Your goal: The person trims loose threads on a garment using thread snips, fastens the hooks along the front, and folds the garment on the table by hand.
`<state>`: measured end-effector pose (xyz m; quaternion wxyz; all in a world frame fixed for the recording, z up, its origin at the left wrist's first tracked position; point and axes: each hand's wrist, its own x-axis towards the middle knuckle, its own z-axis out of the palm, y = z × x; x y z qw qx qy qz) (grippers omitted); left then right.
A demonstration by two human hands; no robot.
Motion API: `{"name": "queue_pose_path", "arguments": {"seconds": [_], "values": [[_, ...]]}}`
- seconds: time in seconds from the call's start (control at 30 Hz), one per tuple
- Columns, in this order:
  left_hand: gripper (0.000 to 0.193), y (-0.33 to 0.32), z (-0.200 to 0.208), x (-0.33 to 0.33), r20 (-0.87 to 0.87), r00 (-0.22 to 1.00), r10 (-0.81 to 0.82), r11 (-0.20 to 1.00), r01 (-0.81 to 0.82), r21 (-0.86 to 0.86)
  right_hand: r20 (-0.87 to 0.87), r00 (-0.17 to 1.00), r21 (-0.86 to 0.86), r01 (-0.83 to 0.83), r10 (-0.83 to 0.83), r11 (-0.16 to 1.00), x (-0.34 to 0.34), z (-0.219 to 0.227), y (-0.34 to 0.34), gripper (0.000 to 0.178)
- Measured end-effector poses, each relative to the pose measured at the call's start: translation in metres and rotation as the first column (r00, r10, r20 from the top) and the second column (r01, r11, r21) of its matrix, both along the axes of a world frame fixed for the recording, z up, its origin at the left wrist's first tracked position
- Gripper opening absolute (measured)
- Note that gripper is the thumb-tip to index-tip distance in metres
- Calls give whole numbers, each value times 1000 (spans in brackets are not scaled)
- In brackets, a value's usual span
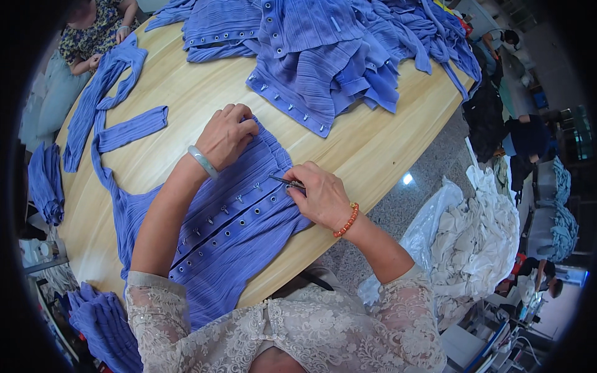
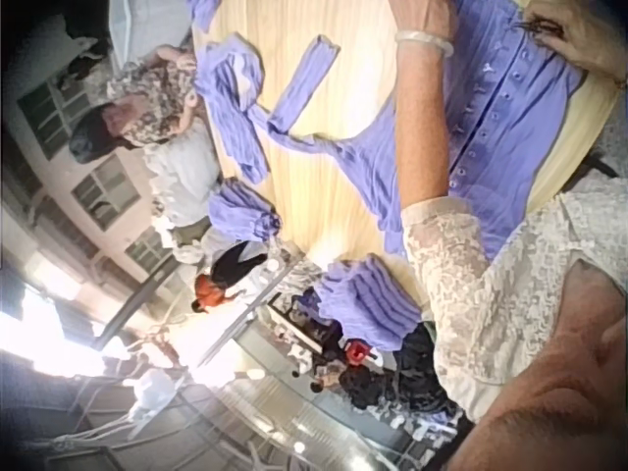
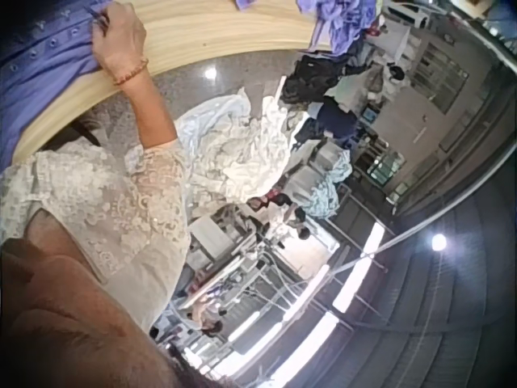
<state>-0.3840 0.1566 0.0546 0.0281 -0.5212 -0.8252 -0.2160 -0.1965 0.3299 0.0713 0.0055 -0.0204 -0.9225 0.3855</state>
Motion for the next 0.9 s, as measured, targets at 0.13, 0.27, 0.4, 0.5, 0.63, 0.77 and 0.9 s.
{"name": "queue_pose_path", "arguments": {"seconds": [0.13, 0.27, 0.4, 0.5, 0.63, 0.77, 0.9], "values": [[11, -2, 6, -8, -6, 1000, 14, 996, -13, 89, 10, 1000, -1, -5, 5, 1000, -1, -3, 0, 18], [11, -2, 7, -15, -2, 989, 145, 942, -137, 307, 0, 1000, -33, -19, 19, 999, 1, -6, 1, 18], [14, -1, 6, -5, 13, 998, 61, 969, -62, 239, 34, 999, -44, 22, -20, 999, 3, -4, 1, 20], [31, -1, 9, 13, 56, 996, -68, 992, 62, 105, 28, 998, -27, 49, -48, 998, 5, -3, 3, 23], [30, 4, 8, 18, 122, 978, -168, 985, 171, -15, 52, 996, 48, 66, -68, 997, 3, -2, 4, 24], [17, 4, 10, 13, 134, 981, -143, 987, 151, -50, 42, 999, 71, -14, 11, 997, -1, -3, 5, 20], [16, 3, 11, 8, 39, 998, -49, 965, 38, 259, -46, 995, 74, -85, 88, 994, -3, -1, 6, 16]]}}
